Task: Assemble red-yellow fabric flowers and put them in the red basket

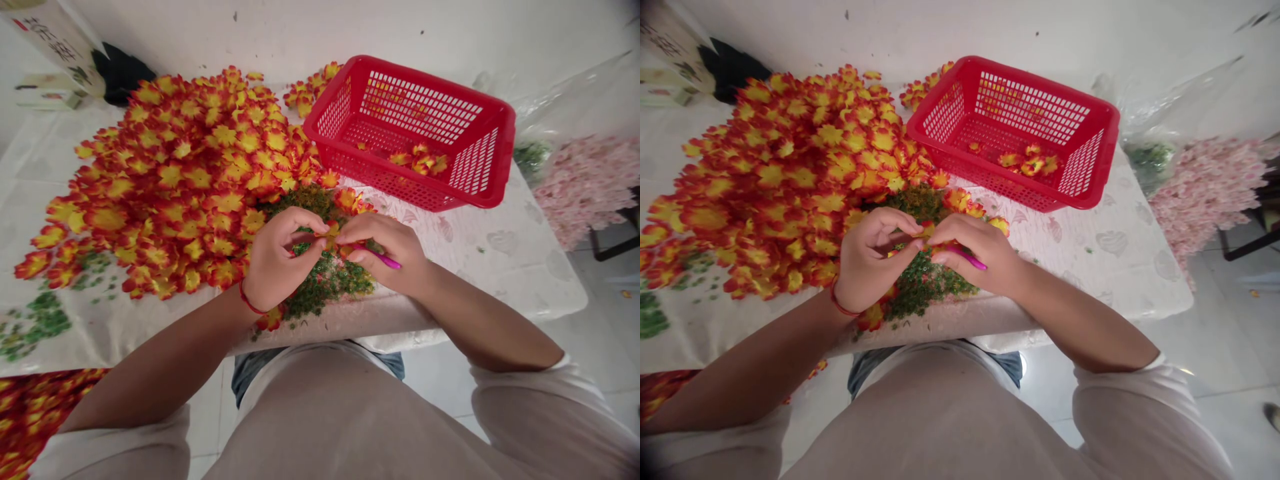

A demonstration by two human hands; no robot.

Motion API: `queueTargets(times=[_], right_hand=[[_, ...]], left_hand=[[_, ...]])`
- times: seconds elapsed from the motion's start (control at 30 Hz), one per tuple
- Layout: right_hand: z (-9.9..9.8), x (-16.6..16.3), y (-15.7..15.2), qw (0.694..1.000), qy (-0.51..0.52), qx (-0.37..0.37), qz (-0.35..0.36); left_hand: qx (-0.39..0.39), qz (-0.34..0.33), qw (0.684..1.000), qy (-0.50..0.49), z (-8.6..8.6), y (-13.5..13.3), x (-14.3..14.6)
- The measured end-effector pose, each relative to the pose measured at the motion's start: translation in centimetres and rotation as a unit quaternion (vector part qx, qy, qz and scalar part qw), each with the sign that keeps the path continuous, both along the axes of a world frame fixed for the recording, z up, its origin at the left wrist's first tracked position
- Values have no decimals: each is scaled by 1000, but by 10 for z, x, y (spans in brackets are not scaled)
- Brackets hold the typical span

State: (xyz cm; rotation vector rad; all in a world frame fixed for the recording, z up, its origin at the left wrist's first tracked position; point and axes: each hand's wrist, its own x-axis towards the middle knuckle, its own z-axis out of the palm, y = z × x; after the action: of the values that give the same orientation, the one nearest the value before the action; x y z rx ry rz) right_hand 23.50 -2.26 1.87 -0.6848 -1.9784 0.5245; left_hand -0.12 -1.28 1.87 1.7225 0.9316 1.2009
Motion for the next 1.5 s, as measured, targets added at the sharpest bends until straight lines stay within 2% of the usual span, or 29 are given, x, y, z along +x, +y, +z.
queueTargets(times=[0.13, 0.27, 0.4, 0.53, 0.67, 0.87, 1.07, 1.37, 1.5], right_hand=[[-4, -5, 3, 998, -13, 5, -64], [-8, -6, 3, 999, -3, -48, -4], [-11, -1, 0, 993, 51, -96, -49], [-12, 3, 1, 985, 97, -96, -107], [-12, 3, 4, 976, 131, -84, -152], [-10, -1, 6, 972, 155, -82, -156], [-9, 0, 3, 976, 150, -72, -139], [-12, 3, 0, 978, 137, -90, -132], [-7, 0, -1, 975, 164, -114, -101]], left_hand=[[21, -35, 999, 18, 5, -5, 1], [53, -72, 996, 29, 5, -5, 0], [68, -33, 997, 28, 3, 2, -4], [158, 19, 972, 170, 3, 11, -8], [155, -38, 931, 329, 6, 12, -8], [175, -82, 893, 407, 1, 9, -4], [191, -89, 897, 390, -3, 12, -7], [157, -52, 949, 270, -4, 11, -8], [169, -32, 958, 232, -4, 12, -6]])
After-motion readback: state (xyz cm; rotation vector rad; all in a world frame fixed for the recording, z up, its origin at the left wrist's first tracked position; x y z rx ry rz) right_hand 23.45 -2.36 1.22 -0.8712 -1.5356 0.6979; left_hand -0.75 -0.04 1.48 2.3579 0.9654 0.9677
